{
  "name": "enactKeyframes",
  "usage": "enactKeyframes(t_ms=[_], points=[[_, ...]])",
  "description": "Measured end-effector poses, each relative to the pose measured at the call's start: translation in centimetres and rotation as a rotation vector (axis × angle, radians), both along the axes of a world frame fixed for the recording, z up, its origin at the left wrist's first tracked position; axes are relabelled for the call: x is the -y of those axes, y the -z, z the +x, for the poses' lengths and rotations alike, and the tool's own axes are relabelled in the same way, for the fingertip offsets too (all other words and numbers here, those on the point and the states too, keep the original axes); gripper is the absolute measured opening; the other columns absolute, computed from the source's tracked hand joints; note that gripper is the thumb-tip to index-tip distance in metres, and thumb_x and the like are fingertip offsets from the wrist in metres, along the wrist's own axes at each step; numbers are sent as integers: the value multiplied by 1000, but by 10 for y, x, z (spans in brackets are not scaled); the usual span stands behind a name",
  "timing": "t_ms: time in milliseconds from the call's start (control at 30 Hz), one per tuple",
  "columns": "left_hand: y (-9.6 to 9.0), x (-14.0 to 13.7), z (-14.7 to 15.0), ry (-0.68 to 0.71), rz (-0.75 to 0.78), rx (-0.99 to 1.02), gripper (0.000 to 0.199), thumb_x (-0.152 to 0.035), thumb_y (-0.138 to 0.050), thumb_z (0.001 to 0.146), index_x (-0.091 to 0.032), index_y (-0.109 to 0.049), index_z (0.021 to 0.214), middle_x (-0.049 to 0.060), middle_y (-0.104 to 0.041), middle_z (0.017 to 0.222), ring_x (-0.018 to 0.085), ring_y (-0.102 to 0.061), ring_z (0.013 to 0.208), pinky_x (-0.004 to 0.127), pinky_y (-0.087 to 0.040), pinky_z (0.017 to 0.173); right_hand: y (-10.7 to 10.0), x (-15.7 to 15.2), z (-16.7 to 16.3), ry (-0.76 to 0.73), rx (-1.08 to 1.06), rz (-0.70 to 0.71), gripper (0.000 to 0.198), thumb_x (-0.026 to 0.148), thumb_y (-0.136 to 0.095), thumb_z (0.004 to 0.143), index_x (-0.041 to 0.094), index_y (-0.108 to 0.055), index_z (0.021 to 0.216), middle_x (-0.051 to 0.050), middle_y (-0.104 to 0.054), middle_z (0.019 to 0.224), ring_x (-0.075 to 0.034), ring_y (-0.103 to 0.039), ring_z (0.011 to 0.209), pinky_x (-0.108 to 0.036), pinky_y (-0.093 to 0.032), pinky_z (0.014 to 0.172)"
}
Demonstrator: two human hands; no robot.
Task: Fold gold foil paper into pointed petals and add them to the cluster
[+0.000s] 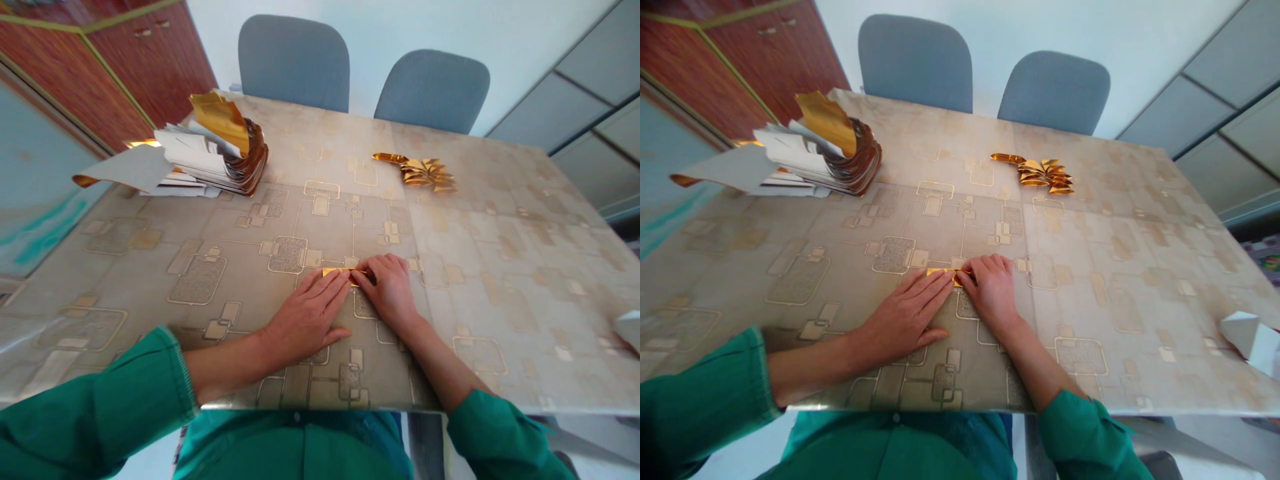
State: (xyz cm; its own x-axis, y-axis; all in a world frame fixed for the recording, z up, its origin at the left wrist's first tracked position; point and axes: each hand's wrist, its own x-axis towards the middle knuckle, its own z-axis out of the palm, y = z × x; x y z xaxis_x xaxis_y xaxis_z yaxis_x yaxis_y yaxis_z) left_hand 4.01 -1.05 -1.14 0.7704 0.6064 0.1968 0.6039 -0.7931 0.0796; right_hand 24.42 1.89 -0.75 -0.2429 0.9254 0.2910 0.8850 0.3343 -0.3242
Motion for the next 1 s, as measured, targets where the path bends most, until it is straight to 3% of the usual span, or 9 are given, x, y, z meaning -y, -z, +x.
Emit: enactKeyframes(t_ms=[367,1000], points=[[-1,0,-1,-5,-54,-6,76,-58,-50,94,-4,-40,145,17,-34,156,31,-32,144,45,-18,119,0,1,-1,-8,56,21,20,31,-58,95,21,-63,79,-1,-66,75,-20,-53,79,-35,-31,81],[-5,-3,-2,-9,-52,26,66,-57,-51,94,-10,-48,140,15,-43,151,28,-38,140,48,-20,117,2,-1,-2,27,18,1,21,33,-58,95,22,-65,79,-1,-67,73,-20,-57,78,-34,-32,78]])
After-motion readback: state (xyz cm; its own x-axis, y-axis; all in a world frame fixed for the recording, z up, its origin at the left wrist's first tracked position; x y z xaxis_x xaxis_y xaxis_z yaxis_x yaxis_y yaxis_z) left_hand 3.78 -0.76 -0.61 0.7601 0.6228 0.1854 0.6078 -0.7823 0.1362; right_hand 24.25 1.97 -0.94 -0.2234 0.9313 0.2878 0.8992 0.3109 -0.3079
